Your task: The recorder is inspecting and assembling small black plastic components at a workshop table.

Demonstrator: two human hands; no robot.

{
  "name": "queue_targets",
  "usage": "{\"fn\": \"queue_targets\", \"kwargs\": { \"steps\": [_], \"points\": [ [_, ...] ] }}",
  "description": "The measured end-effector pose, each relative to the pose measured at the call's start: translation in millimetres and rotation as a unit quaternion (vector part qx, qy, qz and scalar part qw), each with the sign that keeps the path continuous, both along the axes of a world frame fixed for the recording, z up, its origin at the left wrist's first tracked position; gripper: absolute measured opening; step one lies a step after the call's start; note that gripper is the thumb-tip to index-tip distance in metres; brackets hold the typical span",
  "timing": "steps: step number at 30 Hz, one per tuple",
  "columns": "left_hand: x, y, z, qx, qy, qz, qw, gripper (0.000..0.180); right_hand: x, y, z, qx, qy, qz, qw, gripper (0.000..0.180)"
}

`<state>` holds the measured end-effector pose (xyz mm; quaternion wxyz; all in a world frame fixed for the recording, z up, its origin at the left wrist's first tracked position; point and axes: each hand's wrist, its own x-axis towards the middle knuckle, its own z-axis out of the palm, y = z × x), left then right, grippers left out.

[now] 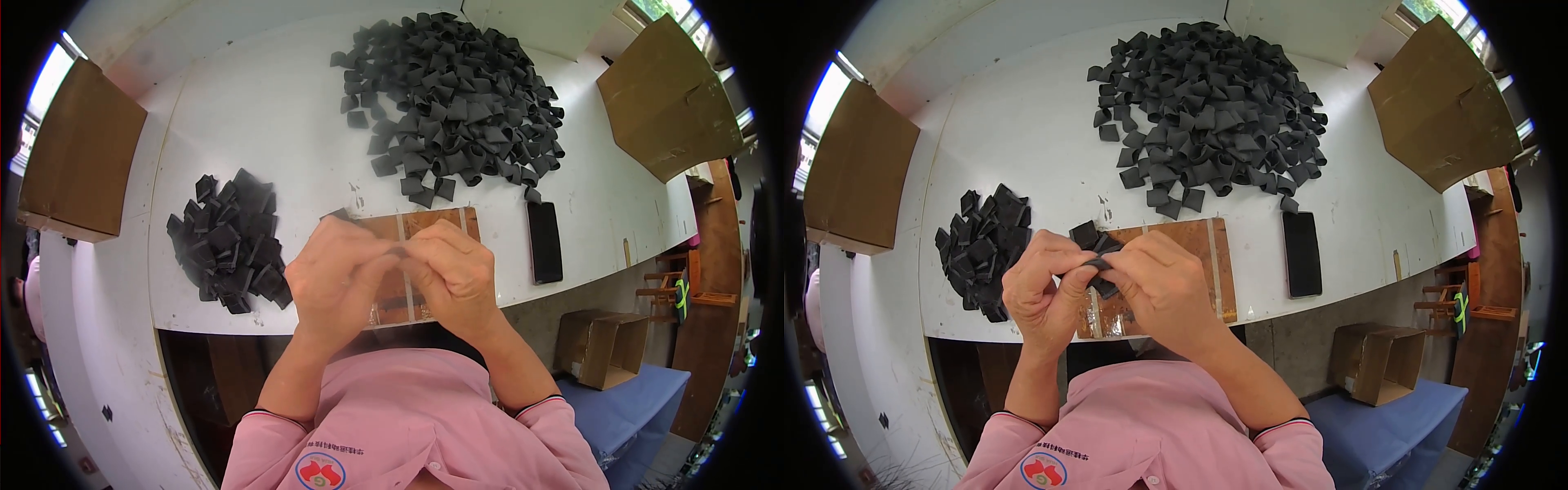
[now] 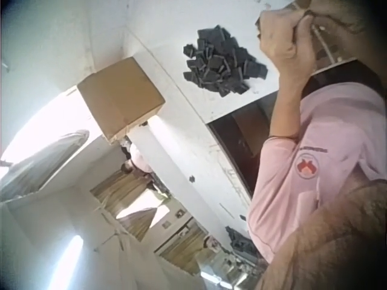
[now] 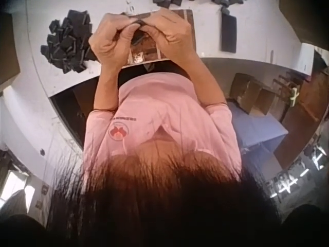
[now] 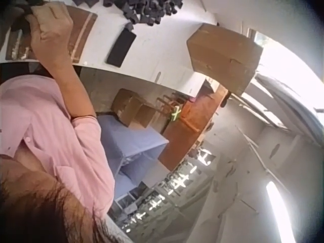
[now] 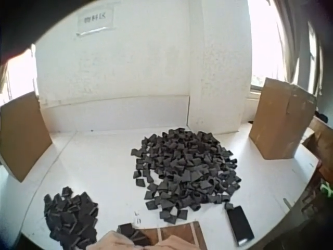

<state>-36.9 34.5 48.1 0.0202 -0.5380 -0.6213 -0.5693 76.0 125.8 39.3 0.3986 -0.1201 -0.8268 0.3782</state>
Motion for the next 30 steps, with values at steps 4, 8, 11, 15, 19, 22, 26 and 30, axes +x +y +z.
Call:
{"fn": "queue_targets", "kwargs": {
  "steps": [4,8,11,15,19,22,26,30],
  "points": [
    [-1.0,-5.5,-27.5,0.071,-0.170,-0.065,0.981,0.014,-3.2,-5.8,4.2,0.100,-0.012,-0.016,0.995,0.014],
    [1.6,0.2,-32.4,0.093,-0.221,-0.070,0.968,0.014,0.4,-6.8,6.7,0.150,-0.029,-0.043,0.987,0.017],
    [2.3,1.8,-27.9,0.104,-0.155,-0.059,0.981,0.016,2.1,-4.9,4.2,0.147,-0.026,-0.041,0.988,0.018],
    [0.1,-0.5,-28.5,0.102,-0.124,-0.055,0.985,0.018,-1.9,-5.6,-4.4,0.144,0.003,-0.046,0.989,0.018],
    [-2.6,-3.5,-51.9,0.030,-0.151,0.001,0.988,0.018,-0.9,3.8,1.8,0.145,-0.030,-0.041,0.988,0.015],
    [-7.9,-4.8,-79.0,-0.065,-0.250,0.065,0.964,0.037,4.2,37.5,21.5,-0.417,-0.011,0.092,0.904,0.014],
    [-10.7,3.2,-114.4,-0.294,0.051,0.116,0.947,0.031,-1.7,40.9,-12.7,-0.338,-0.020,-0.067,0.939,0.015],
    [-17.2,4.7,-140.0,-0.310,0.079,0.103,0.942,0.018,27.1,3.4,-44.2,-0.387,-0.110,-0.049,0.914,0.019]
  ]
}}
